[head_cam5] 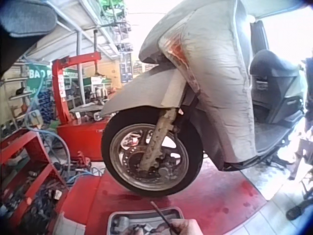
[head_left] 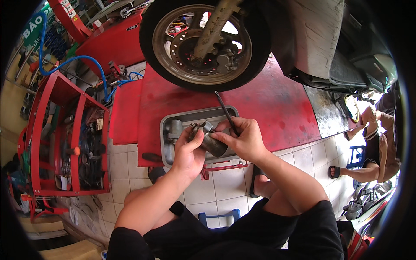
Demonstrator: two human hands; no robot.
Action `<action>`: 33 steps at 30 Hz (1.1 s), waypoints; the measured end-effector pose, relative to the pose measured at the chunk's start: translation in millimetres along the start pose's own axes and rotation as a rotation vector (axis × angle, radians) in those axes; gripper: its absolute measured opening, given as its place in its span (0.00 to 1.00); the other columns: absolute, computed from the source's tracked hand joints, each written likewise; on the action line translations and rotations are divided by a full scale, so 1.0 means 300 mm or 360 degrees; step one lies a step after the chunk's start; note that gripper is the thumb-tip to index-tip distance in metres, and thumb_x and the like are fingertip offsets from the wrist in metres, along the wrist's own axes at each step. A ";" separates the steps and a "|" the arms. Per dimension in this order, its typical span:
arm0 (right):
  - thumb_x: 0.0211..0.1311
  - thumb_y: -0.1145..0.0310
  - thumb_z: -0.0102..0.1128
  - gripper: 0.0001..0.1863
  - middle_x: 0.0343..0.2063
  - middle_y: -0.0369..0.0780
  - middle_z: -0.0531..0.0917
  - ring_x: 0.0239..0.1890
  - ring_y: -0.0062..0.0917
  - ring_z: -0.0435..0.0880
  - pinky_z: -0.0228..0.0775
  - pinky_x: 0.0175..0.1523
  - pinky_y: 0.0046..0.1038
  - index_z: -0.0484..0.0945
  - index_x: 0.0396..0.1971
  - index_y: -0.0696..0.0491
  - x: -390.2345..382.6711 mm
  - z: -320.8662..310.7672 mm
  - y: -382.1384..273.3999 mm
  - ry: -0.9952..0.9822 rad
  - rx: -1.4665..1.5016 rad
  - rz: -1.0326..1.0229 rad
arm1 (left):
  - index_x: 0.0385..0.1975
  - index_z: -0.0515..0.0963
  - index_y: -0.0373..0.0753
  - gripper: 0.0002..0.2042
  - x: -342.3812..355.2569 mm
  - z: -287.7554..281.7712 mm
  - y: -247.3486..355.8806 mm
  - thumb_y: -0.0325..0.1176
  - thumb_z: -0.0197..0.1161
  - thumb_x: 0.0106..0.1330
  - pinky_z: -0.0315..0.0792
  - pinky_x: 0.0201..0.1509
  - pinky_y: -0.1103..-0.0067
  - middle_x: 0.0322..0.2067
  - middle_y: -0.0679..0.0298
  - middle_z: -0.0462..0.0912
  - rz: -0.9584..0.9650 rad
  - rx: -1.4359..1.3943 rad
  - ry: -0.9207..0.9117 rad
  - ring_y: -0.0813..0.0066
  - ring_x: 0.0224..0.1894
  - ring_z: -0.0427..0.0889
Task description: The person sits on a low stool in a workshop, holding a cylindrical metal component in their left hand. They use a thin metal rod in their right hand to probe and manipulate internal parts of the cylinder, occasionally rotating the object to access different angles. The person places the component into a metal tray and picks up other small parts to inspect them.
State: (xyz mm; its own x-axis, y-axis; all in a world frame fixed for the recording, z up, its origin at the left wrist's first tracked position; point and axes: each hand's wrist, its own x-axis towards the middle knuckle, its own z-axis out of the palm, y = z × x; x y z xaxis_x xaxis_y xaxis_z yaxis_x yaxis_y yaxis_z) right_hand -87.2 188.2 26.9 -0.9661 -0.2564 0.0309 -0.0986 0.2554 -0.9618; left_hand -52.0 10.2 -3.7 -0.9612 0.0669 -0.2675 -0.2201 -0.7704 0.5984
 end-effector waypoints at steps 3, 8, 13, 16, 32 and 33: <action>0.54 0.70 0.76 0.08 0.13 0.24 0.62 0.18 0.08 0.55 0.46 0.23 0.19 0.85 0.30 0.56 -0.010 -0.008 0.006 -0.0001 0.0064 -0.0012 | 0.48 0.74 0.42 0.11 0.001 0.006 -0.005 0.33 0.64 0.68 0.64 0.64 0.69 0.46 0.68 0.79 -0.0025 0.0050 -0.0025 0.72 0.52 0.75; 0.52 0.70 0.77 0.09 0.14 0.25 0.65 0.19 0.08 0.56 0.48 0.23 0.19 0.85 0.29 0.56 -0.029 -0.002 -0.023 0.0071 0.0008 -0.0036 | 0.48 0.74 0.42 0.11 -0.001 0.010 -0.011 0.32 0.63 0.68 0.64 0.64 0.69 0.46 0.68 0.79 -0.0032 0.0048 -0.0041 0.72 0.52 0.75; 0.50 0.71 0.77 0.10 0.16 0.31 0.71 0.18 0.11 0.59 0.53 0.22 0.22 0.85 0.29 0.57 -0.035 0.004 -0.033 0.0103 -0.0067 -0.0112 | 0.52 0.73 0.41 0.15 -0.008 -0.007 -0.033 0.33 0.63 0.68 0.62 0.67 0.67 0.51 0.63 0.78 -0.0076 -0.0062 -0.0071 0.67 0.57 0.74; 0.49 0.72 0.76 0.09 0.18 0.33 0.77 0.18 0.12 0.64 0.56 0.22 0.22 0.85 0.29 0.57 -0.034 0.008 -0.015 0.0124 0.0010 -0.0383 | 0.52 0.71 0.39 0.16 -0.014 0.016 -0.023 0.31 0.64 0.67 0.63 0.66 0.67 0.50 0.62 0.78 -0.0128 -0.0116 -0.0135 0.68 0.56 0.74; 0.55 0.73 0.71 0.23 0.38 0.41 0.80 0.40 0.24 0.83 0.74 0.45 0.25 0.77 0.51 0.61 -0.029 0.001 -0.043 0.0136 0.0102 -0.0257 | 0.51 0.73 0.38 0.15 -0.022 0.024 -0.016 0.38 0.61 0.71 0.66 0.66 0.63 0.49 0.59 0.79 -0.0214 -0.0370 0.0100 0.61 0.56 0.76; 0.54 0.74 0.70 0.24 0.38 0.42 0.79 0.39 0.25 0.82 0.74 0.42 0.25 0.77 0.52 0.61 -0.028 -0.015 -0.041 0.0130 -0.0032 -0.0266 | 0.52 0.73 0.37 0.16 -0.019 0.023 -0.007 0.38 0.61 0.70 0.66 0.66 0.62 0.49 0.58 0.79 -0.0227 -0.0380 0.0087 0.60 0.56 0.76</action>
State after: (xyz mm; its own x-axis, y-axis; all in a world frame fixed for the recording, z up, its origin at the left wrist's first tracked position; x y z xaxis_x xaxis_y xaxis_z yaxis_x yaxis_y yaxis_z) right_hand -78.8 191.3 39.7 -0.9520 -0.2204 0.2126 -0.2632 0.2345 -0.9358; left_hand -47.1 15.9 1.7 -0.9115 0.1559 -0.3805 -0.3009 -0.8835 0.3589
